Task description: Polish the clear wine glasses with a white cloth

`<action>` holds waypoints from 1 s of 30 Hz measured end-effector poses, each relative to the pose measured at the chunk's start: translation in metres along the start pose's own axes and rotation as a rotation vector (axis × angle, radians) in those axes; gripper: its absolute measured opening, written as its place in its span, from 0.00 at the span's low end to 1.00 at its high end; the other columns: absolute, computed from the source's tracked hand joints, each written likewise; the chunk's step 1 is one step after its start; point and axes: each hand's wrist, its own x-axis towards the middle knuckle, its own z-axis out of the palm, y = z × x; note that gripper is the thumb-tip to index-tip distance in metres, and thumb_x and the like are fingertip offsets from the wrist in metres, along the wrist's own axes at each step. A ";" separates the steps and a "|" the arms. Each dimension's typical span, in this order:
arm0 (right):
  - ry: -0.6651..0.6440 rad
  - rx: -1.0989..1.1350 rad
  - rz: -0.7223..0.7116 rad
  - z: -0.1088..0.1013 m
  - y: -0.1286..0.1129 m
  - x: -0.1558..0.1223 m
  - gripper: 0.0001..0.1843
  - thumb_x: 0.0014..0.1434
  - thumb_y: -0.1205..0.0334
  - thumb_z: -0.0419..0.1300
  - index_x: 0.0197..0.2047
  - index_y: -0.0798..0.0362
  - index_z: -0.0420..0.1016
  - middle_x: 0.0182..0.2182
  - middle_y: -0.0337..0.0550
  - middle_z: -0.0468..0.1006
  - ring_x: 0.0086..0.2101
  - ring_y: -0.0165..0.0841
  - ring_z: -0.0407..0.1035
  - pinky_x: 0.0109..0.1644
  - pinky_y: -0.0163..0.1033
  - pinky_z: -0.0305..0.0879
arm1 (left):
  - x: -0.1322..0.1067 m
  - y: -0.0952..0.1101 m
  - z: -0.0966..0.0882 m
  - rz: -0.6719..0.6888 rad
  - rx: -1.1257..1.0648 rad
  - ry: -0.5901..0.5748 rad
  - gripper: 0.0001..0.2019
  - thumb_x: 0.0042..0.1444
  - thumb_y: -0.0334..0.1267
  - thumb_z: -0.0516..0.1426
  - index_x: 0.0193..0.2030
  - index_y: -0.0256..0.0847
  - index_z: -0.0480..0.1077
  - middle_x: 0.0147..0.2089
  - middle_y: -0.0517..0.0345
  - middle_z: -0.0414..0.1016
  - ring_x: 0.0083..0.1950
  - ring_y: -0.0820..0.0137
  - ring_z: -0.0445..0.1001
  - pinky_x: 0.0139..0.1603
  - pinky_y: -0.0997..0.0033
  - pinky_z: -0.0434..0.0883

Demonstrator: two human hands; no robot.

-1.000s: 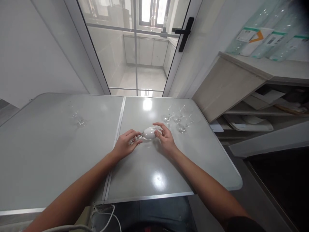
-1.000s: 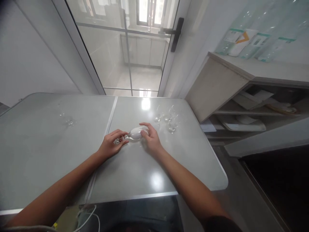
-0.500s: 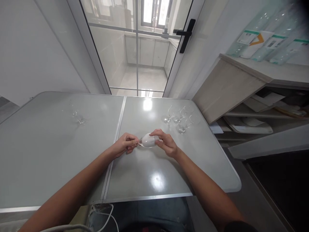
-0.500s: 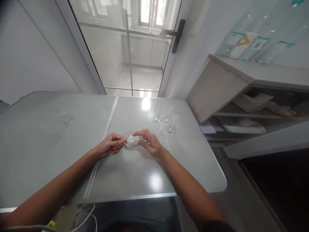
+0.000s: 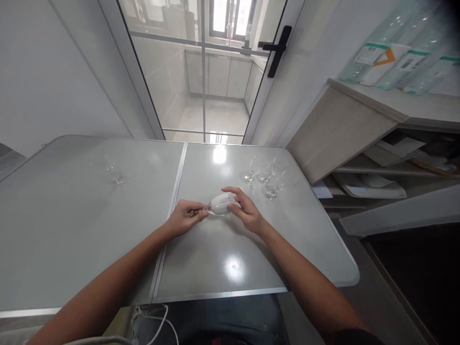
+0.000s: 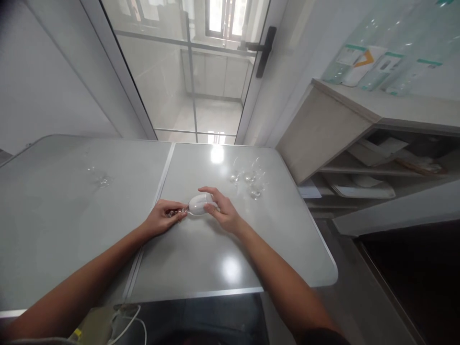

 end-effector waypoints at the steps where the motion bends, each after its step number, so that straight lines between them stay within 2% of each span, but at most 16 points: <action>1: -0.018 -0.014 -0.015 -0.002 -0.002 -0.001 0.25 0.70 0.45 0.58 0.65 0.47 0.68 0.40 0.43 0.78 0.39 0.39 0.71 0.46 0.43 0.67 | 0.000 0.001 -0.001 -0.052 -0.086 -0.050 0.16 0.63 0.50 0.63 0.41 0.38 0.84 0.25 0.58 0.74 0.26 0.74 0.64 0.28 0.73 0.61; 6: -0.034 0.013 -0.041 -0.009 -0.005 -0.004 0.22 0.70 0.43 0.58 0.58 0.48 0.71 0.32 0.39 0.74 0.32 0.36 0.68 0.39 0.41 0.64 | 0.002 0.002 -0.006 -0.264 -0.485 -0.230 0.19 0.58 0.52 0.66 0.38 0.33 0.84 0.19 0.61 0.65 0.22 0.75 0.61 0.24 0.74 0.58; 8: -0.034 0.054 -0.047 -0.010 -0.004 -0.005 0.21 0.69 0.44 0.59 0.57 0.49 0.71 0.29 0.38 0.72 0.30 0.35 0.66 0.37 0.41 0.62 | 0.003 0.001 -0.008 -0.328 -0.582 -0.319 0.19 0.57 0.51 0.67 0.39 0.33 0.84 0.18 0.61 0.65 0.21 0.75 0.60 0.23 0.73 0.59; 11: -0.024 0.143 -0.045 -0.010 0.002 -0.005 0.19 0.67 0.46 0.63 0.53 0.49 0.72 0.31 0.39 0.73 0.30 0.35 0.66 0.37 0.40 0.62 | 0.004 -0.001 -0.013 -0.430 -0.689 -0.447 0.19 0.57 0.50 0.67 0.41 0.32 0.84 0.17 0.63 0.61 0.20 0.76 0.58 0.23 0.73 0.60; 13: 0.004 0.223 -0.029 -0.009 0.007 -0.005 0.18 0.65 0.47 0.65 0.51 0.48 0.72 0.33 0.40 0.75 0.31 0.35 0.67 0.38 0.40 0.62 | 0.004 -0.003 -0.016 -0.474 -0.732 -0.480 0.18 0.58 0.48 0.67 0.42 0.32 0.84 0.18 0.65 0.58 0.20 0.77 0.57 0.23 0.73 0.60; 16: 0.050 0.336 0.023 -0.008 0.011 -0.002 0.19 0.64 0.47 0.66 0.51 0.47 0.69 0.32 0.38 0.76 0.31 0.35 0.69 0.38 0.40 0.63 | 0.004 -0.005 -0.015 -0.485 -0.746 -0.467 0.18 0.58 0.49 0.67 0.42 0.32 0.84 0.19 0.66 0.55 0.20 0.77 0.54 0.23 0.72 0.60; 18: 0.070 0.364 0.056 -0.007 0.010 0.000 0.20 0.65 0.47 0.65 0.53 0.47 0.68 0.30 0.37 0.76 0.30 0.34 0.69 0.39 0.39 0.63 | 0.004 -0.005 -0.013 -0.431 -0.679 -0.393 0.19 0.59 0.50 0.66 0.40 0.32 0.84 0.18 0.66 0.55 0.20 0.77 0.54 0.22 0.73 0.59; 20: 0.071 0.344 0.084 -0.005 0.007 0.002 0.21 0.66 0.47 0.65 0.55 0.47 0.68 0.29 0.36 0.76 0.31 0.34 0.69 0.40 0.39 0.63 | 0.003 -0.006 -0.010 -0.302 -0.489 -0.247 0.18 0.60 0.51 0.65 0.39 0.33 0.84 0.18 0.64 0.59 0.21 0.76 0.57 0.23 0.73 0.58; 23: 0.072 0.296 0.156 -0.001 0.004 0.004 0.23 0.67 0.47 0.64 0.60 0.47 0.69 0.32 0.38 0.78 0.35 0.35 0.70 0.44 0.39 0.63 | 0.000 -0.007 -0.005 0.025 -0.027 0.035 0.14 0.64 0.46 0.63 0.41 0.37 0.84 0.24 0.59 0.71 0.25 0.75 0.63 0.28 0.73 0.62; 25: 0.111 0.295 0.206 0.002 0.004 0.005 0.24 0.68 0.47 0.62 0.63 0.46 0.68 0.34 0.38 0.79 0.36 0.35 0.70 0.46 0.39 0.63 | -0.001 -0.008 -0.001 0.245 0.255 0.168 0.11 0.65 0.42 0.61 0.45 0.39 0.84 0.26 0.58 0.74 0.26 0.74 0.66 0.30 0.73 0.63; 27: 0.166 0.321 0.233 0.003 0.006 0.006 0.25 0.67 0.47 0.63 0.63 0.45 0.68 0.33 0.37 0.78 0.35 0.34 0.69 0.45 0.38 0.62 | -0.003 -0.009 0.002 0.382 0.447 0.225 0.10 0.66 0.39 0.60 0.48 0.40 0.82 0.27 0.57 0.74 0.28 0.72 0.68 0.30 0.73 0.64; 30: 0.200 0.389 0.256 0.002 0.007 0.008 0.26 0.65 0.47 0.65 0.62 0.45 0.69 0.31 0.35 0.76 0.33 0.33 0.68 0.43 0.37 0.62 | -0.004 -0.006 0.006 0.407 0.496 0.226 0.10 0.66 0.38 0.60 0.49 0.40 0.82 0.26 0.56 0.75 0.28 0.71 0.70 0.29 0.73 0.63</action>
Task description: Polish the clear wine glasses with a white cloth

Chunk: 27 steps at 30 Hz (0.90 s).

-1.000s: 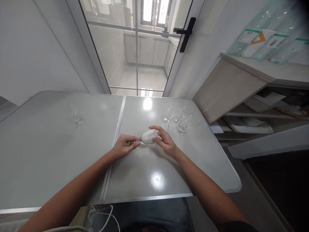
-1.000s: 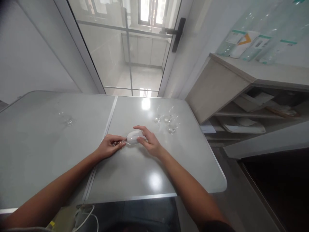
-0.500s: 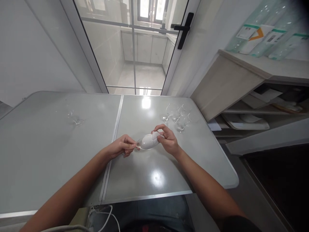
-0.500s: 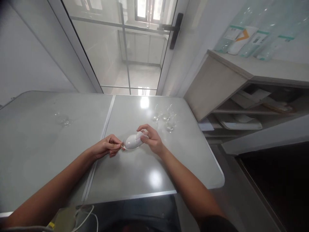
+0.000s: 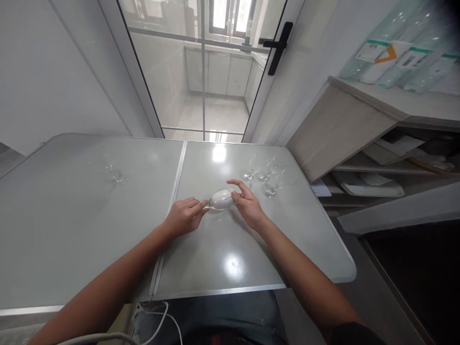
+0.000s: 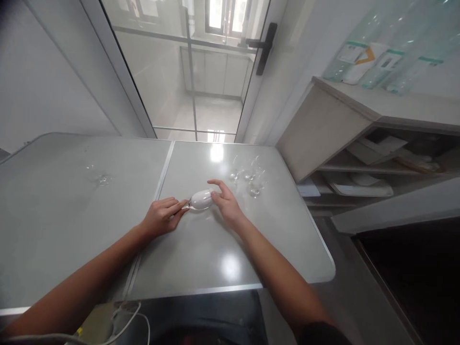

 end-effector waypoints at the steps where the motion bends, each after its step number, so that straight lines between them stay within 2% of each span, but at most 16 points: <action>1: -0.018 0.015 0.012 0.000 -0.001 0.000 0.26 0.65 0.46 0.65 0.62 0.45 0.69 0.31 0.36 0.77 0.33 0.34 0.68 0.42 0.38 0.63 | 0.001 0.002 -0.001 -0.047 -0.066 -0.024 0.11 0.66 0.39 0.60 0.48 0.39 0.83 0.26 0.56 0.74 0.27 0.72 0.69 0.29 0.73 0.63; 3: -0.080 0.016 0.025 -0.001 -0.004 -0.001 0.27 0.65 0.46 0.65 0.63 0.46 0.68 0.32 0.37 0.78 0.34 0.35 0.69 0.43 0.39 0.63 | 0.003 0.003 -0.003 -0.230 -0.311 -0.119 0.12 0.65 0.43 0.61 0.44 0.38 0.84 0.24 0.58 0.73 0.25 0.74 0.66 0.27 0.73 0.62; 6: -0.119 -0.042 -0.022 -0.003 -0.008 -0.004 0.27 0.66 0.44 0.64 0.63 0.45 0.69 0.30 0.37 0.76 0.34 0.36 0.70 0.43 0.40 0.64 | 0.008 -0.001 -0.009 -0.590 -0.786 -0.300 0.17 0.61 0.49 0.64 0.39 0.34 0.84 0.18 0.63 0.64 0.20 0.76 0.60 0.22 0.75 0.58; 9: -0.110 -0.114 -0.088 -0.008 -0.009 -0.005 0.25 0.66 0.43 0.63 0.61 0.45 0.71 0.27 0.35 0.72 0.30 0.35 0.66 0.40 0.40 0.62 | 0.010 -0.009 -0.013 -0.786 -1.094 -0.410 0.18 0.57 0.49 0.66 0.36 0.32 0.83 0.15 0.67 0.55 0.17 0.78 0.53 0.19 0.74 0.55; 12: -0.146 -0.133 -0.101 -0.013 -0.010 -0.005 0.23 0.66 0.45 0.64 0.59 0.45 0.72 0.25 0.34 0.70 0.28 0.34 0.63 0.39 0.40 0.60 | 0.009 -0.012 -0.012 -0.748 -1.069 -0.452 0.18 0.58 0.50 0.66 0.36 0.32 0.83 0.15 0.66 0.57 0.18 0.77 0.55 0.19 0.74 0.57; 14: -0.138 -0.119 -0.092 -0.014 -0.010 -0.004 0.21 0.66 0.46 0.64 0.58 0.45 0.72 0.25 0.34 0.69 0.29 0.34 0.63 0.39 0.39 0.59 | 0.007 -0.011 -0.009 -0.604 -0.842 -0.327 0.16 0.60 0.48 0.65 0.38 0.34 0.84 0.17 0.61 0.65 0.20 0.75 0.61 0.22 0.74 0.60; 17: -0.067 -0.051 -0.024 -0.012 -0.008 -0.001 0.20 0.66 0.47 0.64 0.56 0.45 0.71 0.27 0.34 0.70 0.31 0.33 0.64 0.40 0.37 0.59 | 0.003 -0.007 -0.002 -0.272 -0.373 -0.061 0.11 0.63 0.43 0.63 0.44 0.38 0.84 0.24 0.56 0.75 0.25 0.74 0.68 0.28 0.74 0.64; 19: -0.031 0.021 0.051 -0.009 -0.006 0.000 0.20 0.64 0.47 0.67 0.53 0.45 0.70 0.29 0.34 0.72 0.32 0.33 0.65 0.40 0.37 0.60 | 0.001 -0.003 0.003 -0.085 -0.145 0.002 0.10 0.64 0.39 0.62 0.46 0.39 0.83 0.25 0.56 0.75 0.26 0.73 0.69 0.28 0.74 0.64; 20: -0.020 0.056 0.078 -0.008 -0.005 0.001 0.20 0.63 0.47 0.68 0.52 0.45 0.70 0.30 0.34 0.72 0.33 0.33 0.65 0.40 0.37 0.61 | 0.000 -0.002 0.005 -0.037 -0.087 0.003 0.10 0.64 0.39 0.62 0.47 0.40 0.83 0.25 0.56 0.75 0.26 0.73 0.69 0.28 0.74 0.64; 21: -0.017 0.084 0.092 -0.007 -0.004 0.001 0.21 0.62 0.46 0.69 0.52 0.45 0.69 0.31 0.35 0.72 0.33 0.33 0.66 0.40 0.37 0.62 | 0.000 0.000 0.006 -0.031 -0.075 -0.002 0.10 0.64 0.38 0.61 0.47 0.39 0.83 0.25 0.56 0.75 0.26 0.72 0.70 0.28 0.73 0.64; 23: -0.033 0.106 0.088 -0.005 -0.005 0.000 0.22 0.61 0.46 0.69 0.52 0.45 0.69 0.31 0.35 0.73 0.33 0.33 0.66 0.40 0.37 0.62 | 0.001 0.004 0.005 -0.127 -0.180 -0.027 0.11 0.65 0.40 0.61 0.46 0.38 0.83 0.26 0.55 0.76 0.26 0.73 0.69 0.28 0.73 0.64; 25: -0.080 0.096 0.065 -0.004 -0.008 -0.002 0.21 0.63 0.47 0.68 0.53 0.44 0.68 0.30 0.35 0.73 0.32 0.33 0.65 0.39 0.36 0.61 | 0.004 0.006 0.002 -0.314 -0.415 -0.098 0.14 0.64 0.45 0.62 0.43 0.36 0.84 0.23 0.57 0.74 0.24 0.75 0.65 0.26 0.74 0.62; 27: -0.164 0.072 0.061 -0.007 -0.011 -0.004 0.21 0.64 0.47 0.67 0.55 0.44 0.68 0.28 0.34 0.72 0.31 0.33 0.65 0.38 0.36 0.60 | 0.007 0.005 -0.004 -0.510 -0.698 -0.229 0.18 0.61 0.49 0.64 0.40 0.34 0.84 0.19 0.61 0.67 0.21 0.76 0.60 0.22 0.75 0.57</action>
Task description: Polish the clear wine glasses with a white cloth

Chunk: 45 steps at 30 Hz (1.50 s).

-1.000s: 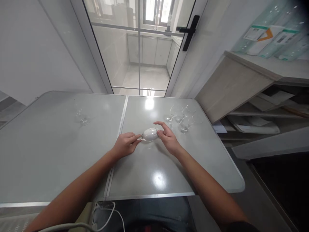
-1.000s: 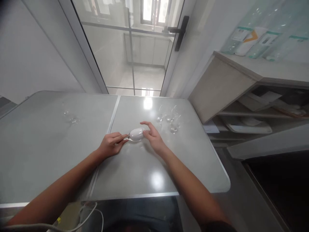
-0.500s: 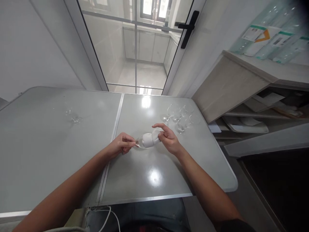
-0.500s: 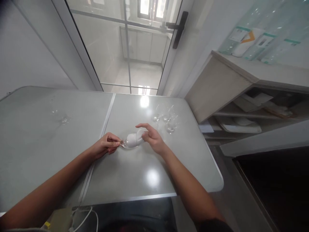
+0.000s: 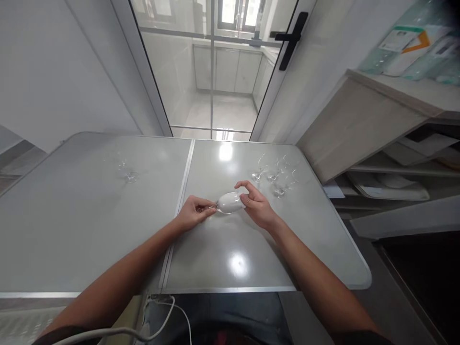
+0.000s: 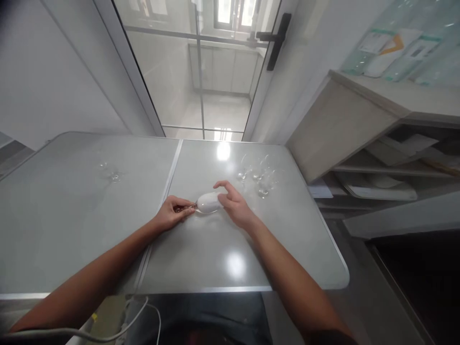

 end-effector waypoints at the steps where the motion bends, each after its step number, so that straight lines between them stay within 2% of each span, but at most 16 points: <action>1: -0.046 -0.010 0.006 -0.002 -0.002 -0.002 0.22 0.64 0.47 0.67 0.56 0.45 0.68 0.26 0.33 0.72 0.29 0.32 0.64 0.37 0.36 0.60 | 0.001 0.002 -0.003 -0.093 -0.122 -0.078 0.19 0.60 0.51 0.65 0.39 0.33 0.84 0.17 0.63 0.64 0.20 0.77 0.58 0.21 0.75 0.55; 4: -0.121 -0.012 0.000 -0.014 -0.004 -0.006 0.22 0.62 0.47 0.69 0.53 0.46 0.70 0.22 0.32 0.70 0.24 0.31 0.61 0.32 0.36 0.57 | 0.002 0.003 -0.010 -0.264 -0.373 -0.252 0.20 0.55 0.52 0.68 0.35 0.31 0.83 0.15 0.65 0.59 0.18 0.78 0.55 0.19 0.75 0.53; 8: -0.038 0.015 -0.026 -0.028 -0.003 -0.004 0.23 0.58 0.48 0.71 0.53 0.47 0.73 0.23 0.33 0.71 0.23 0.31 0.61 0.30 0.36 0.57 | 0.002 0.000 -0.011 -0.248 -0.416 -0.285 0.19 0.54 0.51 0.69 0.34 0.32 0.82 0.15 0.64 0.60 0.19 0.78 0.56 0.20 0.75 0.55; 11: 0.162 0.083 -0.133 -0.031 -0.002 0.005 0.25 0.57 0.48 0.71 0.54 0.48 0.76 0.30 0.38 0.76 0.30 0.34 0.68 0.35 0.38 0.65 | 0.001 -0.004 -0.009 -0.135 -0.248 -0.104 0.20 0.59 0.52 0.66 0.37 0.32 0.83 0.17 0.63 0.63 0.20 0.77 0.59 0.21 0.75 0.58; 15: 0.435 0.152 -0.373 -0.032 -0.002 0.013 0.25 0.62 0.47 0.67 0.60 0.43 0.73 0.50 0.43 0.78 0.45 0.37 0.73 0.50 0.44 0.70 | 0.000 -0.013 -0.003 0.110 0.249 0.218 0.16 0.64 0.48 0.62 0.42 0.36 0.83 0.23 0.58 0.74 0.24 0.74 0.67 0.27 0.74 0.64; 19: 0.508 -0.128 -0.418 -0.022 0.000 0.007 0.28 0.59 0.55 0.70 0.61 0.43 0.71 0.44 0.42 0.78 0.42 0.37 0.73 0.50 0.45 0.70 | -0.001 -0.019 0.003 0.420 0.688 0.242 0.10 0.66 0.40 0.59 0.45 0.39 0.81 0.28 0.56 0.79 0.27 0.72 0.73 0.29 0.73 0.64; 22: 0.431 -0.509 -0.483 -0.007 0.007 0.000 0.22 0.59 0.58 0.69 0.55 0.44 0.74 0.44 0.44 0.76 0.43 0.40 0.71 0.51 0.47 0.70 | -0.002 -0.018 0.004 0.590 0.865 0.182 0.08 0.67 0.37 0.58 0.46 0.39 0.79 0.27 0.57 0.77 0.28 0.71 0.74 0.26 0.72 0.60; 25: 0.174 -0.879 -0.539 0.002 0.013 -0.002 0.11 0.61 0.63 0.63 0.47 0.46 0.78 0.40 0.46 0.74 0.43 0.42 0.70 0.50 0.50 0.72 | -0.002 -0.014 0.003 0.688 0.979 0.148 0.07 0.68 0.36 0.57 0.45 0.39 0.76 0.24 0.59 0.73 0.27 0.70 0.71 0.25 0.70 0.56; 28: -0.066 -1.031 -0.678 0.001 0.019 -0.002 0.10 0.64 0.67 0.58 0.41 0.45 0.80 0.41 0.48 0.77 0.45 0.43 0.73 0.50 0.52 0.74 | -0.002 -0.011 0.002 0.736 1.032 0.121 0.06 0.68 0.34 0.56 0.40 0.39 0.74 0.24 0.59 0.71 0.26 0.70 0.69 0.25 0.68 0.55; 30: 0.015 -1.062 -0.806 -0.002 0.023 -0.003 0.12 0.65 0.68 0.57 0.42 0.43 0.80 0.45 0.50 0.79 0.48 0.44 0.74 0.53 0.54 0.74 | -0.002 -0.010 0.002 0.737 1.025 0.106 0.06 0.68 0.34 0.56 0.40 0.39 0.74 0.24 0.59 0.71 0.26 0.70 0.69 0.25 0.68 0.55; 32: 0.264 -1.068 -0.868 -0.004 0.026 -0.004 0.16 0.66 0.68 0.56 0.51 0.42 0.78 0.48 0.51 0.80 0.52 0.46 0.74 0.56 0.56 0.72 | -0.003 -0.011 0.003 0.729 1.013 0.089 0.05 0.68 0.34 0.56 0.43 0.39 0.74 0.24 0.60 0.72 0.27 0.70 0.69 0.25 0.68 0.55; 34: 0.377 -1.067 -0.824 -0.004 0.026 -0.005 0.23 0.65 0.69 0.56 0.61 0.43 0.71 0.50 0.52 0.80 0.55 0.48 0.74 0.60 0.58 0.70 | -0.003 -0.012 0.003 0.724 1.010 0.087 0.06 0.68 0.35 0.56 0.45 0.39 0.74 0.25 0.60 0.71 0.27 0.70 0.70 0.25 0.69 0.55; 36: 0.243 -1.062 -0.749 0.000 0.023 -0.004 0.27 0.64 0.71 0.54 0.64 0.45 0.68 0.51 0.52 0.80 0.55 0.47 0.74 0.61 0.57 0.70 | -0.003 -0.012 0.002 0.709 1.015 0.115 0.06 0.68 0.35 0.56 0.45 0.40 0.74 0.24 0.60 0.71 0.27 0.70 0.69 0.25 0.69 0.54; 39: -0.058 -1.097 -0.655 0.006 0.015 -0.004 0.21 0.61 0.74 0.51 0.53 0.48 0.74 0.57 0.53 0.76 0.55 0.45 0.73 0.58 0.54 0.72 | -0.003 -0.012 0.000 0.679 1.031 0.169 0.05 0.67 0.33 0.56 0.41 0.40 0.73 0.23 0.61 0.69 0.26 0.70 0.67 0.25 0.67 0.52; 41: -0.180 -1.180 -0.625 0.011 0.010 -0.003 0.19 0.62 0.74 0.51 0.52 0.50 0.74 0.62 0.54 0.73 0.60 0.46 0.69 0.62 0.56 0.69 | -0.002 -0.011 -0.001 0.666 1.024 0.174 0.06 0.66 0.31 0.56 0.38 0.40 0.72 0.23 0.61 0.68 0.25 0.70 0.66 0.25 0.67 0.51; 45: -0.216 -1.282 -0.554 0.018 0.009 -0.002 0.27 0.69 0.64 0.54 0.70 0.53 0.62 0.68 0.58 0.69 0.67 0.48 0.61 0.69 0.60 0.61 | -0.003 -0.009 0.000 0.677 0.962 0.171 0.09 0.65 0.31 0.56 0.32 0.41 0.69 0.23 0.61 0.67 0.25 0.71 0.65 0.25 0.67 0.52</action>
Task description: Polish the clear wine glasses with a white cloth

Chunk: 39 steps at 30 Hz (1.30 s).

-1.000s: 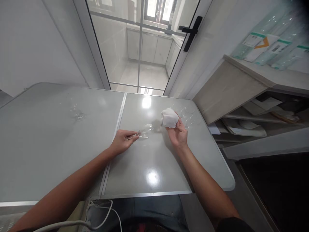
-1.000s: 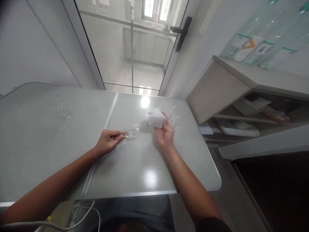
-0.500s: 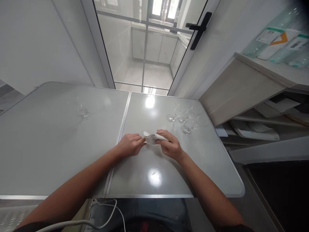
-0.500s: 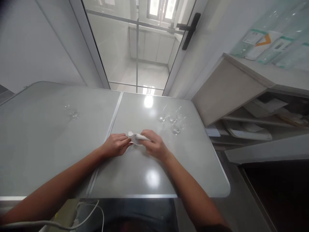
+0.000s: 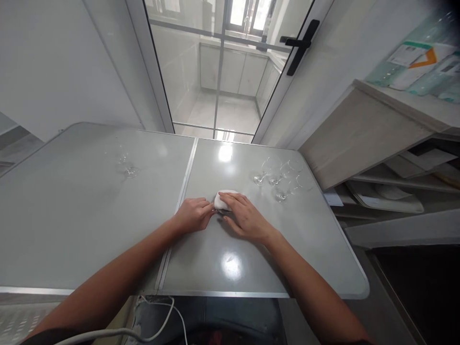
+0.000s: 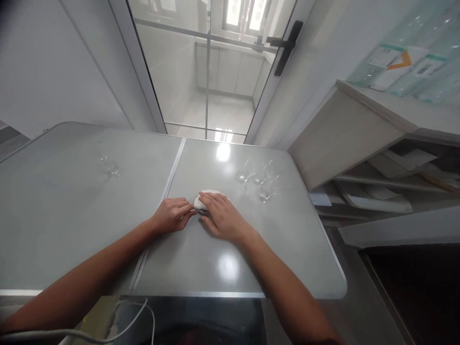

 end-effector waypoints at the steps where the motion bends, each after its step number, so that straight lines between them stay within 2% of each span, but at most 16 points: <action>1: 0.006 0.018 0.025 0.001 0.000 0.000 0.29 0.71 0.62 0.54 0.73 0.53 0.59 0.68 0.58 0.69 0.66 0.48 0.62 0.68 0.59 0.61 | 0.000 0.001 -0.001 0.018 -0.001 0.013 0.09 0.65 0.31 0.57 0.32 0.41 0.69 0.23 0.61 0.66 0.25 0.71 0.65 0.25 0.67 0.52; 4: 0.022 0.182 0.116 -0.001 0.002 0.000 0.22 0.74 0.57 0.51 0.68 0.49 0.69 0.63 0.54 0.75 0.60 0.46 0.68 0.64 0.57 0.64 | 0.002 0.002 -0.004 0.129 0.023 0.048 0.06 0.65 0.31 0.57 0.36 0.41 0.72 0.22 0.62 0.65 0.25 0.71 0.64 0.25 0.67 0.54; 7: 0.001 0.543 0.345 -0.005 0.007 -0.001 0.21 0.75 0.50 0.50 0.47 0.50 0.82 0.43 0.46 0.83 0.43 0.41 0.74 0.52 0.47 0.69 | 0.002 0.002 -0.006 0.233 0.017 0.075 0.05 0.66 0.32 0.58 0.45 0.40 0.74 0.23 0.63 0.67 0.25 0.71 0.65 0.25 0.68 0.56; 9: -0.003 0.832 0.550 -0.008 0.010 -0.001 0.22 0.71 0.46 0.56 0.35 0.53 0.81 0.32 0.42 0.80 0.33 0.36 0.71 0.41 0.41 0.68 | 0.002 0.002 -0.007 0.226 -0.038 0.084 0.05 0.66 0.33 0.58 0.47 0.40 0.75 0.24 0.63 0.68 0.25 0.71 0.65 0.24 0.69 0.57; 11: 0.061 1.095 0.735 -0.008 0.012 -0.001 0.19 0.64 0.47 0.64 0.30 0.54 0.78 0.27 0.40 0.76 0.28 0.33 0.67 0.35 0.38 0.65 | 0.001 0.002 -0.006 0.147 -0.121 0.071 0.04 0.66 0.34 0.59 0.45 0.40 0.75 0.24 0.61 0.70 0.26 0.71 0.67 0.25 0.70 0.58; 13: 0.166 1.300 0.863 -0.006 0.012 0.001 0.17 0.59 0.48 0.68 0.31 0.55 0.78 0.27 0.41 0.76 0.28 0.33 0.68 0.34 0.38 0.66 | 0.001 0.003 -0.004 0.019 -0.200 0.061 0.04 0.66 0.35 0.59 0.43 0.41 0.76 0.26 0.59 0.73 0.27 0.71 0.70 0.26 0.71 0.62; 15: 0.251 1.410 0.886 -0.004 0.011 0.003 0.17 0.59 0.48 0.68 0.35 0.55 0.80 0.31 0.44 0.80 0.32 0.35 0.72 0.38 0.39 0.70 | 0.002 0.004 -0.002 -0.155 -0.271 0.092 0.06 0.66 0.37 0.59 0.42 0.41 0.78 0.27 0.58 0.76 0.27 0.72 0.70 0.28 0.72 0.64; 17: 0.275 1.429 0.806 0.000 0.007 0.006 0.18 0.61 0.48 0.67 0.44 0.55 0.81 0.38 0.47 0.83 0.39 0.39 0.76 0.43 0.41 0.72 | 0.004 0.006 0.000 -0.371 -0.363 0.127 0.09 0.66 0.41 0.60 0.38 0.40 0.79 0.26 0.59 0.76 0.25 0.74 0.68 0.29 0.73 0.65; 20: 0.321 1.287 0.632 0.008 0.000 0.007 0.26 0.64 0.48 0.65 0.60 0.54 0.76 0.52 0.52 0.82 0.52 0.46 0.76 0.52 0.46 0.74 | 0.010 0.009 0.000 -0.719 -0.639 0.099 0.17 0.65 0.48 0.61 0.31 0.38 0.78 0.22 0.61 0.70 0.23 0.75 0.64 0.26 0.74 0.62; 23: 0.389 0.941 0.521 0.020 -0.007 0.004 0.33 0.71 0.49 0.56 0.75 0.49 0.60 0.69 0.51 0.69 0.68 0.47 0.63 0.67 0.54 0.66 | 0.014 0.009 0.000 -0.965 -1.023 0.055 0.20 0.61 0.53 0.63 0.32 0.36 0.78 0.20 0.63 0.65 0.21 0.76 0.61 0.22 0.74 0.59; 27: 0.428 0.399 0.336 0.031 -0.009 -0.001 0.37 0.76 0.58 0.46 0.81 0.43 0.34 0.80 0.42 0.39 0.77 0.42 0.36 0.79 0.57 0.42 | 0.014 0.005 0.002 -1.120 -1.322 0.036 0.20 0.56 0.54 0.66 0.34 0.35 0.79 0.20 0.65 0.60 0.19 0.78 0.57 0.19 0.74 0.56; 29: 0.396 0.193 0.173 0.033 -0.008 -0.001 0.40 0.74 0.65 0.44 0.81 0.44 0.27 0.80 0.43 0.33 0.77 0.43 0.33 0.79 0.60 0.41 | 0.013 0.004 0.004 -1.143 -1.318 -0.002 0.20 0.56 0.54 0.66 0.34 0.35 0.79 0.20 0.66 0.60 0.19 0.78 0.56 0.18 0.74 0.54; 31: 0.275 0.021 0.013 0.032 -0.006 0.000 0.43 0.71 0.73 0.43 0.81 0.46 0.25 0.80 0.47 0.35 0.77 0.44 0.36 0.78 0.61 0.44 | 0.012 0.005 0.004 -1.090 -1.212 -0.060 0.20 0.57 0.53 0.64 0.30 0.35 0.77 0.19 0.65 0.62 0.19 0.78 0.57 0.20 0.74 0.55; 34: 0.071 -0.174 -0.108 0.026 -0.004 0.003 0.46 0.66 0.78 0.44 0.81 0.50 0.32 0.77 0.52 0.50 0.75 0.44 0.46 0.78 0.61 0.42 | 0.011 0.007 0.003 -0.905 -0.924 -0.072 0.23 0.62 0.48 0.60 0.21 0.37 0.67 0.18 0.63 0.62 0.21 0.77 0.59 0.23 0.74 0.55; 36: 0.032 -0.253 -0.116 0.022 -0.005 0.005 0.45 0.65 0.78 0.46 0.81 0.49 0.37 0.75 0.51 0.58 0.74 0.44 0.52 0.78 0.62 0.36 | 0.009 0.008 0.002 -0.743 -0.690 -0.017 0.23 0.65 0.44 0.58 0.19 0.38 0.64 0.18 0.64 0.60 0.22 0.77 0.58 0.25 0.73 0.55; 39: 0.087 -0.292 -0.068 0.017 -0.008 0.006 0.39 0.67 0.74 0.50 0.79 0.48 0.51 0.72 0.48 0.65 0.73 0.47 0.54 0.78 0.65 0.31 | 0.006 0.010 0.002 -0.436 -0.406 0.020 0.16 0.66 0.38 0.57 0.25 0.39 0.68 0.21 0.63 0.64 0.23 0.76 0.61 0.27 0.72 0.58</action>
